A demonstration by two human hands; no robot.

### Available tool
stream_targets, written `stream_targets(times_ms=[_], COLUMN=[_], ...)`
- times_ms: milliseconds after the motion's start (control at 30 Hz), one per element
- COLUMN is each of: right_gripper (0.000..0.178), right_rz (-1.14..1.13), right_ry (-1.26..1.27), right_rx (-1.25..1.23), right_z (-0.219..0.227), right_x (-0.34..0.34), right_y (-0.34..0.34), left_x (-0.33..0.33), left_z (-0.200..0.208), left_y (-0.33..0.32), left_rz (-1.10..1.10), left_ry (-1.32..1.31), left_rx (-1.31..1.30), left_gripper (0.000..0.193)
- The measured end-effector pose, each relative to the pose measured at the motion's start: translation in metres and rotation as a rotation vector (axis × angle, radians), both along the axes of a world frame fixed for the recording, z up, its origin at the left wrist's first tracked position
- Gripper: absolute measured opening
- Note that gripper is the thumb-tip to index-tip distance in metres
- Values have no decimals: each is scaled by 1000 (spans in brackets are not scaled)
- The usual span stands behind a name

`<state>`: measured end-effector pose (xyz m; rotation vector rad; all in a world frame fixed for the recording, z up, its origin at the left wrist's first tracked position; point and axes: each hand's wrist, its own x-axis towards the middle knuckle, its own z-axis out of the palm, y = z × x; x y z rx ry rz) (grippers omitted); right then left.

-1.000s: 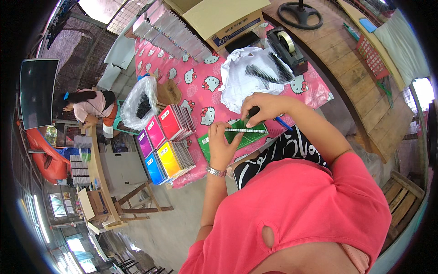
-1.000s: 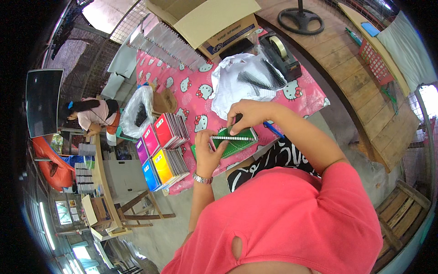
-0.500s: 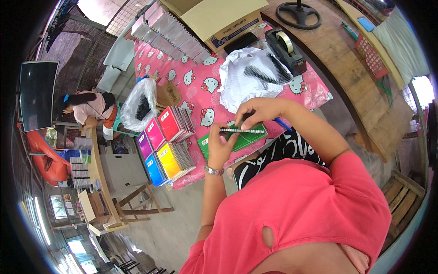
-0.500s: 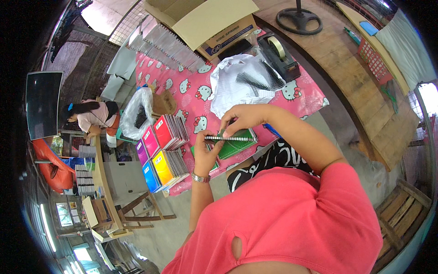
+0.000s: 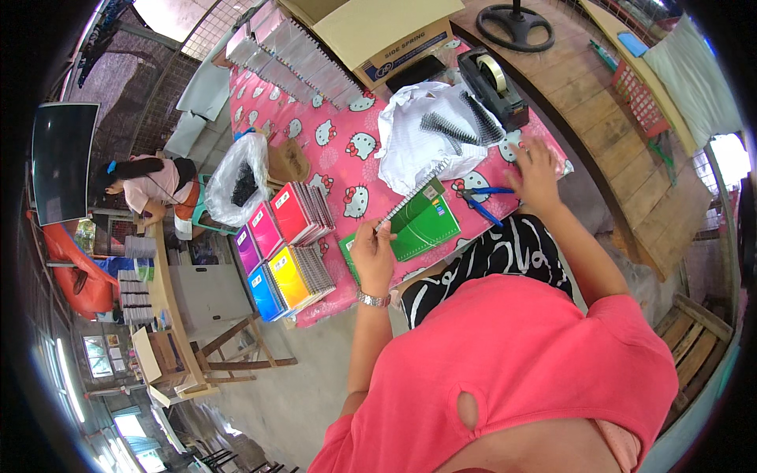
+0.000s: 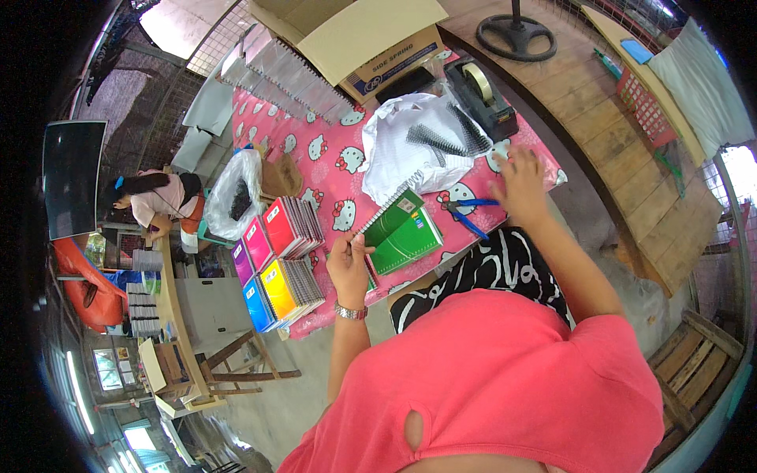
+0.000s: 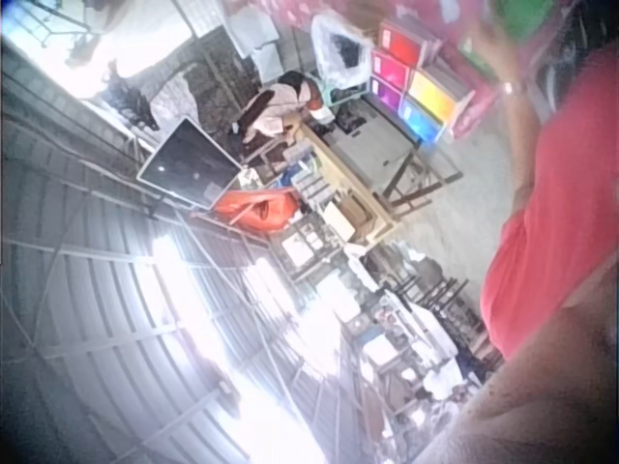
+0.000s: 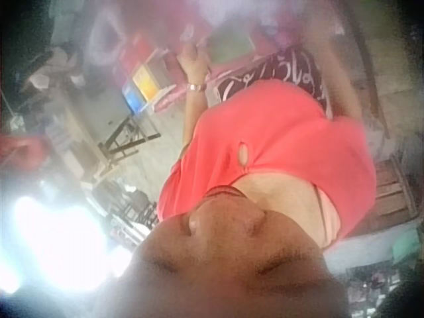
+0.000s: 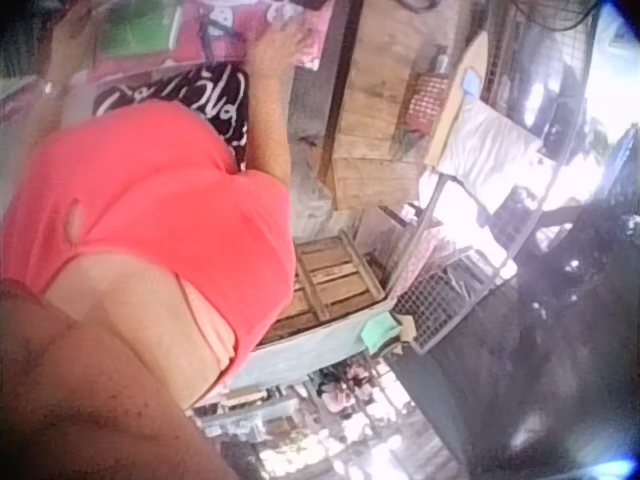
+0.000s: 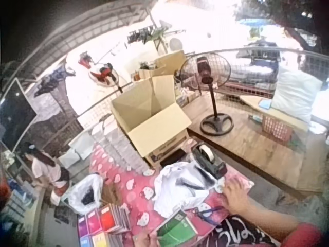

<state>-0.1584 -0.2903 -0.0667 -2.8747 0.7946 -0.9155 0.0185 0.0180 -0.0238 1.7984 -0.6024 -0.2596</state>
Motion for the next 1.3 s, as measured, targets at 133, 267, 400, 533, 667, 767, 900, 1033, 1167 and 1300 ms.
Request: stream_targets(times_ms=[133, 267, 400, 533, 667, 767, 900, 1033, 1167, 1300], right_gripper=[58, 53, 56, 59, 58, 58, 58, 56, 54, 51], right_rz=[326, 359, 229, 534, 746, 789, 858, 797, 784, 803], right_ry=[157, 297, -100, -359, -345, -209, -113, -109, -83, 118], right_rx=[222, 383, 734, 631, 590, 578, 471, 467, 492, 1183], right_z=[-8, -9, 6, 63, 79, 84, 87, 92, 91, 104], right_x=[3, 2, 5, 15, 26, 34, 41, 37, 35, 39], right_y=[47, 57, 67, 92, 118, 129, 140, 146, 146, 145], left_x=[-11, -9, 0, -10, -8, -6, -4, -7, -15, -18], left_z=[3, 0, -7, -4, -5, -10, -15, -14, -1, 6], left_y=[-13, -9, 1, -15, -9, -5, -3, -2, -5, -3], left_rz=[121, 112, 43, 162, 102, 97, 97, 108, 156, 225], left_ry=[-145, -123, -159, -169, -43, -81, -159, -125, -235, -625], left_rx=[16, -12, 157, -180, -79, -75, -65, -111, 67, 71], left_gripper=[23, 25, 25, 21, 20, 21, 21, 18, 22, 24])
